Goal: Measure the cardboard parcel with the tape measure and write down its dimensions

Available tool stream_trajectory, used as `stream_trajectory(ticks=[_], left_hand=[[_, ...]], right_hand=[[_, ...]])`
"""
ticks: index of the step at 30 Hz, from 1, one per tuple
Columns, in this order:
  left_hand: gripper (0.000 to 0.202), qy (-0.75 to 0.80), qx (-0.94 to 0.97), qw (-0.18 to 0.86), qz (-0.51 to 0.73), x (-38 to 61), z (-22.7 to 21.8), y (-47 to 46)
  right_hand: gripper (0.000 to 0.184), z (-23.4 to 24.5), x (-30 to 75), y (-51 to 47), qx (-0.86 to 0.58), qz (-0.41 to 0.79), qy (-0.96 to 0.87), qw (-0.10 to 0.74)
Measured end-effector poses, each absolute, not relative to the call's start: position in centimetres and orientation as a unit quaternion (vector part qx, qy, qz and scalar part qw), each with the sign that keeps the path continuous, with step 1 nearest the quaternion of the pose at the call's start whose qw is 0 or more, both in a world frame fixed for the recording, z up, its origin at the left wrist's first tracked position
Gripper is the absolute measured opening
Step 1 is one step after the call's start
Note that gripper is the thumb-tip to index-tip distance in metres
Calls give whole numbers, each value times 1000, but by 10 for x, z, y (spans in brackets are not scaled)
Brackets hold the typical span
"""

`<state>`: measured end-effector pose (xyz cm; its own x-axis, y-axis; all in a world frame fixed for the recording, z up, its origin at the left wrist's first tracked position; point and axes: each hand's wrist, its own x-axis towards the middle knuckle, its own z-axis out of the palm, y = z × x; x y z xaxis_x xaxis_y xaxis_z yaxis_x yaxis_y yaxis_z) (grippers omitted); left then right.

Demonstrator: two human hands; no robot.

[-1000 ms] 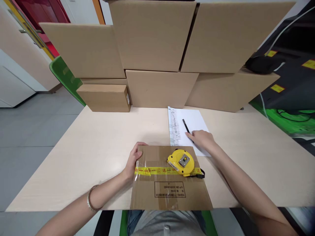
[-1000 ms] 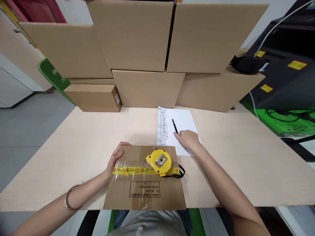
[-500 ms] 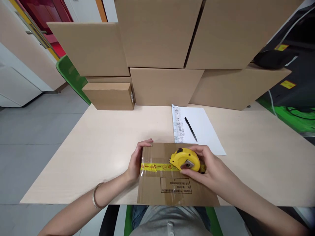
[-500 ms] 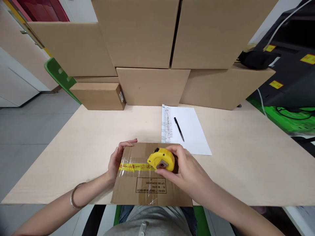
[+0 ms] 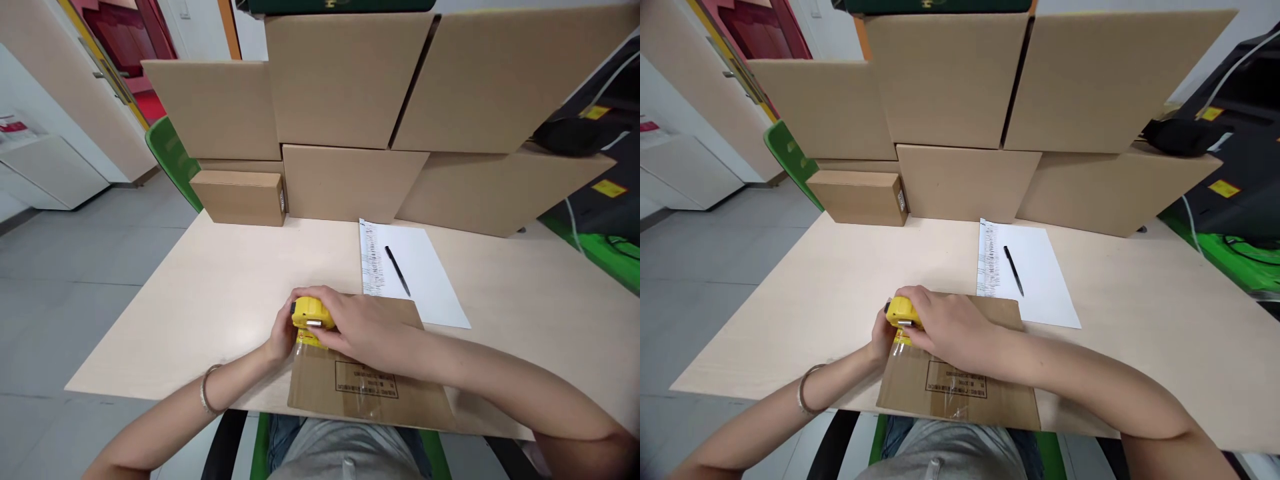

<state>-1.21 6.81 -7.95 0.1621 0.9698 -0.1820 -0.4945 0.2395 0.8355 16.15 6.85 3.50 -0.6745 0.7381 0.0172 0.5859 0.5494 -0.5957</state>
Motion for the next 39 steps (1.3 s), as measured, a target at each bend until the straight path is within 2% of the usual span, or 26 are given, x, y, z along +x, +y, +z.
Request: stream_trajectory(ticks=[5, 11, 14, 18, 23, 29, 35, 39], left_hand=[[40, 327, 375, 685, 533, -13, -78, 66], [36, 351, 428, 649, 521, -16, -77, 65], [34, 354, 438, 638, 526, -16, -77, 68], [34, 372, 451, 617, 527, -15, -76, 72], [35, 386, 475, 592, 524, -16, -76, 74], [35, 382, 478, 593, 524, -18, -77, 73], [38, 369, 426, 630, 534, -18, -80, 73], [38, 376, 373, 645, 551, -13, -80, 70]], right_hand=[[45, 30, 201, 61, -443, 264, -845, 141], [34, 10, 297, 40, -548, 296, -745, 239], [36, -4, 334, 28, -597, 285, -697, 277], [40, -20, 348, 20, -615, 283, -677, 289], [39, -23, 346, 15, -619, 256, -688, 278], [36, 6, 329, 17, -593, 236, -727, 255], [40, 26, 238, 54, -488, 193, -830, 191], [35, 26, 178, 77, -375, 172, -896, 163]])
